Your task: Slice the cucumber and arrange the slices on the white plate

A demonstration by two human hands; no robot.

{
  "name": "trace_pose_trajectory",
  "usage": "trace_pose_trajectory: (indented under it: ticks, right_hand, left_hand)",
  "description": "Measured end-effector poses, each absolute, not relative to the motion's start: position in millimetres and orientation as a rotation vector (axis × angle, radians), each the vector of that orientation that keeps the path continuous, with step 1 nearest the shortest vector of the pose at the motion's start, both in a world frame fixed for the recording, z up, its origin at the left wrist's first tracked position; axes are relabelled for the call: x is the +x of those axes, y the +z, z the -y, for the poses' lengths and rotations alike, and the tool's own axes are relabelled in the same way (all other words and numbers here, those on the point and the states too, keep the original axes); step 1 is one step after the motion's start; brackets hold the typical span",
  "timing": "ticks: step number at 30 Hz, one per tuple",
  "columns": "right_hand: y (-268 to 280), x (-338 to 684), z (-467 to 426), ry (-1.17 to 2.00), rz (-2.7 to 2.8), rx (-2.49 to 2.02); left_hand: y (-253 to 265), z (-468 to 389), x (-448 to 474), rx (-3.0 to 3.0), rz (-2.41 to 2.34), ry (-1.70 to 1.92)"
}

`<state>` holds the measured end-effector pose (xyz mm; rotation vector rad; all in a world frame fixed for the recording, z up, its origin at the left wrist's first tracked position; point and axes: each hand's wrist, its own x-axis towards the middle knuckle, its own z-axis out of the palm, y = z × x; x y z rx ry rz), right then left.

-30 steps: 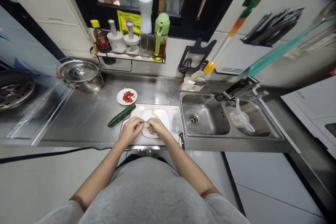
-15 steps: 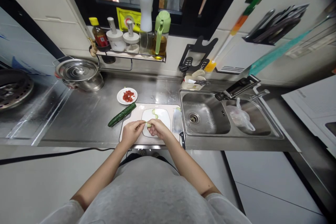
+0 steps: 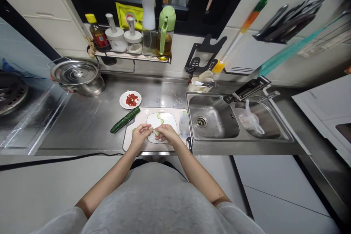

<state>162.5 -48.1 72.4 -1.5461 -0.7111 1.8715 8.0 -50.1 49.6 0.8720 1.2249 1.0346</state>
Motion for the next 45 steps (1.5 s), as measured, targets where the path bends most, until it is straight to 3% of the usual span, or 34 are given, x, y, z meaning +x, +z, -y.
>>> trace_pose_trajectory:
  ticks: [21,36,45]
  right_hand:
    - [61.6,169.6,45.7,1.897,0.686,-1.586]
    - [20.3,210.2,-10.6,1.002,1.624,-1.898]
    - [16.4,208.6,-28.8,0.901,1.827,-1.969]
  left_hand:
    - [35.3,43.6,12.1,1.021,-1.223,1.066]
    - [4.4,-5.5,45.5,1.403,-1.505,0.863]
    - [12.4,-18.4,57.1,1.725,-1.699,0.609]
